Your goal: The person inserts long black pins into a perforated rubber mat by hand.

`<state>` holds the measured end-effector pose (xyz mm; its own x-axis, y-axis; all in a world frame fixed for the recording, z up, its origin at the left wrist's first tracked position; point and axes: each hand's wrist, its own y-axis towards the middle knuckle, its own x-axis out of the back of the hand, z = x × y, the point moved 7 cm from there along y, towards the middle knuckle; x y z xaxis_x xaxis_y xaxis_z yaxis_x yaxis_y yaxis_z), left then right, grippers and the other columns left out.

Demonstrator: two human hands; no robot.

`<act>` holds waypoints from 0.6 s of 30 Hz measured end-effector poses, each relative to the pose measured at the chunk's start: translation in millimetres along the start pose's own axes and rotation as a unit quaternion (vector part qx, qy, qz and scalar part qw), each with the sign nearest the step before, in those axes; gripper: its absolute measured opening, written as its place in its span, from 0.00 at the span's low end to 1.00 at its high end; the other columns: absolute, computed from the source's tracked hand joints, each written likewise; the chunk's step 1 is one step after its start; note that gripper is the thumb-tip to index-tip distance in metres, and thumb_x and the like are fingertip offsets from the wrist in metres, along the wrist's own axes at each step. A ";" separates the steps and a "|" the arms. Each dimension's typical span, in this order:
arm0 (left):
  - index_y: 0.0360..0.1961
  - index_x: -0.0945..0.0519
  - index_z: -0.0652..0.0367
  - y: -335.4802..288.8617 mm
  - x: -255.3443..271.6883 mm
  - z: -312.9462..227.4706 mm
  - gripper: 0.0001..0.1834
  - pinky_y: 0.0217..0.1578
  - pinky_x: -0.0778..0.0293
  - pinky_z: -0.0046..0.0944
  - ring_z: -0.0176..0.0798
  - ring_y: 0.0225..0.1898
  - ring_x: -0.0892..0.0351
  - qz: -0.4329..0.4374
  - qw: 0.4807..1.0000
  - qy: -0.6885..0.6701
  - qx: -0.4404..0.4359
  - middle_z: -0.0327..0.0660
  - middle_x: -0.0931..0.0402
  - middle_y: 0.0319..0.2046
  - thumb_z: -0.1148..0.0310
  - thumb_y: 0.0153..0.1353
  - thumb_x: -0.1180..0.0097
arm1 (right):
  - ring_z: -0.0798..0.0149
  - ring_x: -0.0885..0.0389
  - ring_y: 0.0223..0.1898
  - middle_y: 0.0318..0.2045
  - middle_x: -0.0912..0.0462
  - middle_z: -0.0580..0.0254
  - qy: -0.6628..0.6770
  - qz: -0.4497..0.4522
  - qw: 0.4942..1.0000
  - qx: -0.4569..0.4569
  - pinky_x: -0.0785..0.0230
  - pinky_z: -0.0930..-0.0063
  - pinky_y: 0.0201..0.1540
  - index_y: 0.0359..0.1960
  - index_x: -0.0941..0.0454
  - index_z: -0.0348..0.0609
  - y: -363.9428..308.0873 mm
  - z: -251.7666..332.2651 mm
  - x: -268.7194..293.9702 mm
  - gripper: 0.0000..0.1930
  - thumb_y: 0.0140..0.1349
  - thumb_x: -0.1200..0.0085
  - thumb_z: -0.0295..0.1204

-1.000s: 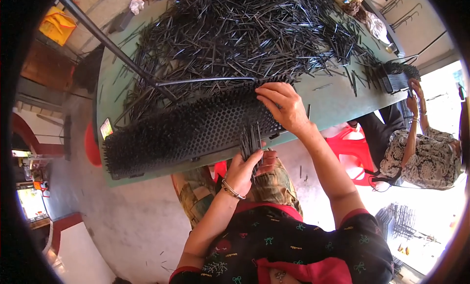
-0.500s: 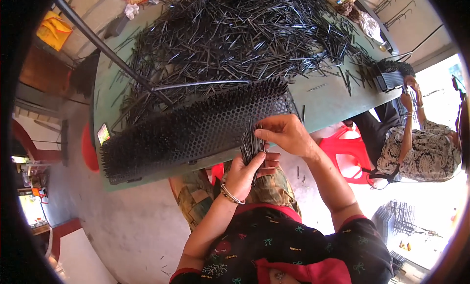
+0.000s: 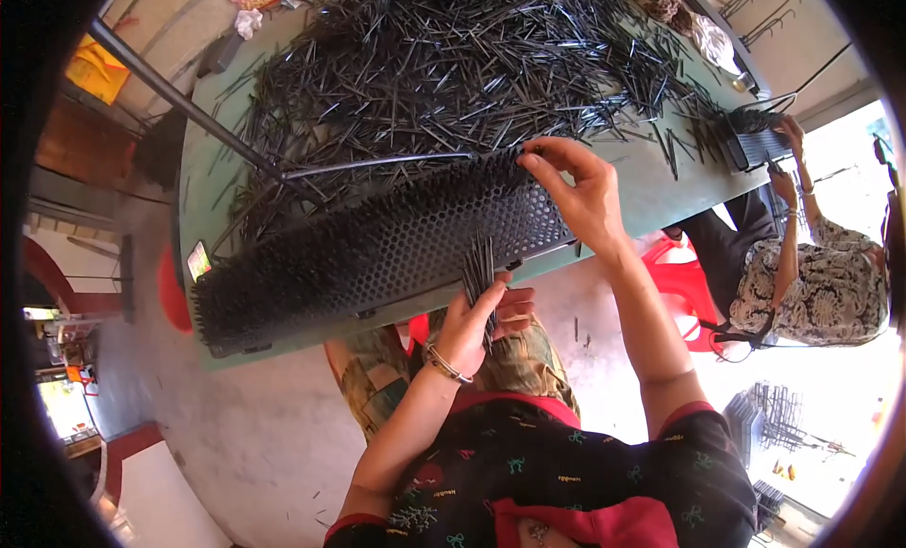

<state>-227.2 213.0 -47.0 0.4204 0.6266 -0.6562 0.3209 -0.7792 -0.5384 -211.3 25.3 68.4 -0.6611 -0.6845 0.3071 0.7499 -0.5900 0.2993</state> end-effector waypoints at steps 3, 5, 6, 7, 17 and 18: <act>0.51 0.32 0.61 0.7 4.0 0.0 0.17 0.38 0.22 0.39 0.41 0.40 0.21 -0.004 1.000 -0.003 0.000 0.52 0.23 0.43 0.62 0.66 0.56 | 0.73 0.23 0.29 0.28 0.18 0.60 -0.035 -0.001 0.999 0.027 0.30 0.77 0.33 0.38 0.21 0.38 7.4 -8.5 -7.9 0.10 0.56 0.42 0.27; 0.51 0.32 0.61 0.3 6.0 -0.1 0.17 0.37 0.22 0.39 0.41 0.40 0.21 -0.009 1.000 -0.001 -0.003 0.52 0.23 0.42 0.63 0.66 0.56 | 0.69 0.23 0.26 0.27 0.19 0.58 -0.050 0.003 0.998 0.031 0.31 0.76 0.32 0.38 0.21 0.39 6.8 -12.3 -12.2 0.09 0.55 0.42 0.26; 0.50 0.31 0.61 0.1 5.6 0.2 0.17 0.36 0.22 0.38 0.41 0.39 0.20 -0.004 1.000 -0.004 -0.002 0.51 0.23 0.41 0.62 0.66 0.55 | 0.69 0.23 0.26 0.27 0.19 0.58 -0.049 0.005 0.998 0.032 0.31 0.76 0.32 0.38 0.21 0.39 7.4 -12.5 -13.0 0.09 0.55 0.42 0.26; 0.49 0.31 0.61 0.1 5.2 0.4 0.17 0.35 0.21 0.38 0.41 0.38 0.20 0.002 1.000 -0.007 -0.001 0.50 0.23 0.40 0.61 0.65 0.55 | 0.69 0.24 0.26 0.27 0.19 0.58 -0.059 0.001 0.997 0.054 0.31 0.75 0.31 0.37 0.21 0.39 8.1 -8.5 -12.4 0.09 0.55 0.42 0.27; 0.51 0.31 0.62 -1.5 8.5 -0.1 0.18 0.33 0.21 0.36 0.38 0.36 0.20 -0.004 1.000 -0.020 0.007 0.49 0.22 0.40 0.61 0.66 0.58 | 0.66 0.21 0.32 0.32 0.17 0.61 -0.171 0.037 0.971 0.163 0.32 0.74 0.40 0.37 0.20 0.40 2.0 -3.1 -21.9 0.09 0.54 0.42 0.24; 0.51 0.31 0.62 -1.9 9.4 -0.3 0.18 0.32 0.21 0.35 0.38 0.35 0.20 -0.004 1.000 -0.010 0.001 0.49 0.22 0.39 0.61 0.66 0.57 | 0.62 0.21 0.34 0.33 0.17 0.60 -0.156 0.042 0.976 0.143 0.33 0.72 0.43 0.37 0.19 0.41 0.9 -4.5 -23.1 0.10 0.52 0.41 0.24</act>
<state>-223.7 220.3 -52.0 0.4005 0.6333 -0.6622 0.3224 -0.7739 -0.5451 -195.2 38.7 57.5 -0.6068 -0.5347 0.5881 0.7935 -0.3635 0.4881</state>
